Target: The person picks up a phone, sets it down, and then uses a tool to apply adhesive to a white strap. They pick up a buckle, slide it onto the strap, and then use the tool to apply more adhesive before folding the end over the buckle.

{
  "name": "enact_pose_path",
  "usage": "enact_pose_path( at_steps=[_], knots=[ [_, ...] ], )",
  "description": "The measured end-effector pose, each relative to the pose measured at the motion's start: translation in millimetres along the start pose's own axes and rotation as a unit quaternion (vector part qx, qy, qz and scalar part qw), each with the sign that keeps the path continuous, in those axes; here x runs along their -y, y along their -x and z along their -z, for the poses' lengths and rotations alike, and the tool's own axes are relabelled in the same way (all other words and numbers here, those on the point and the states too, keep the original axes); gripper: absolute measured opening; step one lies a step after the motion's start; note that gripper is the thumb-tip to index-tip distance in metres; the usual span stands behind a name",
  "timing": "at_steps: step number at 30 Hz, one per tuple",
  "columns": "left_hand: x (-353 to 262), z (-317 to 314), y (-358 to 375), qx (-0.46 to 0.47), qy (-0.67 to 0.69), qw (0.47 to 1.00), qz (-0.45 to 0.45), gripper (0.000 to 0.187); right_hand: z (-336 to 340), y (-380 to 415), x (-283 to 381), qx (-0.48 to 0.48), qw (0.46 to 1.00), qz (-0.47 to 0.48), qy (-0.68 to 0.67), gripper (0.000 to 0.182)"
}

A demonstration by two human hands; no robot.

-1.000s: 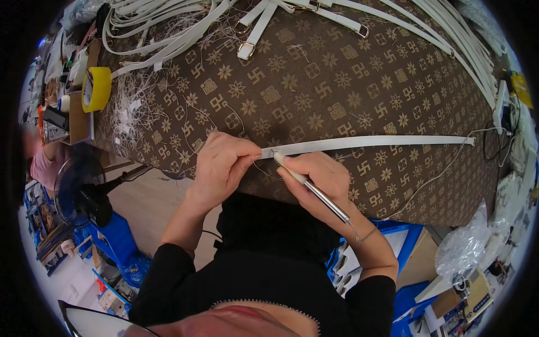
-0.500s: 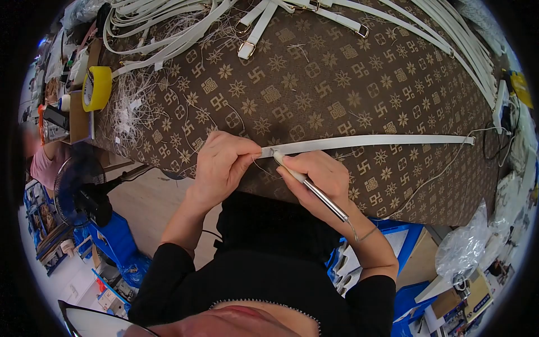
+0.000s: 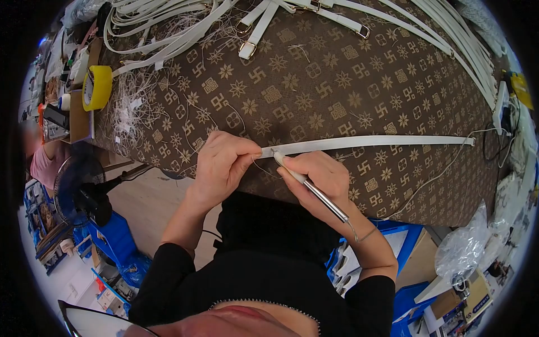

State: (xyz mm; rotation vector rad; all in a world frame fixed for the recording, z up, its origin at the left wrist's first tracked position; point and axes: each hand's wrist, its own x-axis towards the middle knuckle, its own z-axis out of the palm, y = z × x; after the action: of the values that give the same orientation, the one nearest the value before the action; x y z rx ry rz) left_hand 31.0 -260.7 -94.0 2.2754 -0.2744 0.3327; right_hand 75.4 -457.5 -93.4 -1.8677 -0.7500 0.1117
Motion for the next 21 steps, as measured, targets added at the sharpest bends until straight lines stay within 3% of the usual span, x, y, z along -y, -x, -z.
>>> enact_pose_path(
  at_steps=[5, 6, 7, 9, 11, 12, 13, 14, 16, 21],
  knots=[
    [0.6, 3.4, 5.5, 0.017, 0.025, 0.999, 0.01, 0.011, 1.7, 2.6, -0.8, -0.002, 1.0, -0.004, 0.002, 0.021],
    [-1.8, 4.1, 9.8, -0.02, 0.161, 0.979, 0.123, 0.008, 1.7, 5.5, -2.0, -0.018, 0.999, -0.038, -0.029, 0.021],
    [-3.0, 5.5, 12.5, -0.057, 0.292, 0.926, 0.232, 0.006, 2.0, 7.7, -2.1, -0.033, 0.995, -0.073, -0.06, 0.021],
    [2.8, 12.2, 7.8, -0.186, 0.328, 0.908, 0.181, 0.01, 6.1, 6.5, 2.0, -0.029, 0.991, -0.089, -0.097, 0.02],
    [5.7, 24.3, 9.5, -0.205, 0.261, 0.926, 0.182, 0.019, 8.3, 7.6, -0.9, -0.043, 0.987, -0.086, -0.13, 0.019],
    [0.7, 32.2, 8.2, -0.131, 0.1, 0.974, 0.157, 0.027, 8.9, 8.1, -2.8, -0.044, 0.987, -0.085, -0.13, 0.019],
    [-3.0, 36.9, 7.4, -0.054, -0.064, 0.988, 0.128, 0.034, 8.9, 8.5, -4.7, -0.053, 0.987, -0.077, -0.13, 0.018],
    [-5.9, 34.9, 6.1, -0.008, -0.106, 0.99, 0.097, 0.046, 8.7, 8.5, -5.3, -0.062, 0.987, -0.068, -0.131, 0.018],
    [-16.3, 33.0, 4.2, 0.066, -0.136, 0.984, 0.091, 0.048, 7.7, 8.0, -3.8, -0.061, 0.987, -0.066, -0.136, 0.018],
    [-13.6, 23.2, 3.4, 0.056, -0.162, 0.982, 0.079, 0.03, 9.8, 8.6, -2.3, -0.064, 0.986, -0.067, -0.141, 0.018]
  ],
)
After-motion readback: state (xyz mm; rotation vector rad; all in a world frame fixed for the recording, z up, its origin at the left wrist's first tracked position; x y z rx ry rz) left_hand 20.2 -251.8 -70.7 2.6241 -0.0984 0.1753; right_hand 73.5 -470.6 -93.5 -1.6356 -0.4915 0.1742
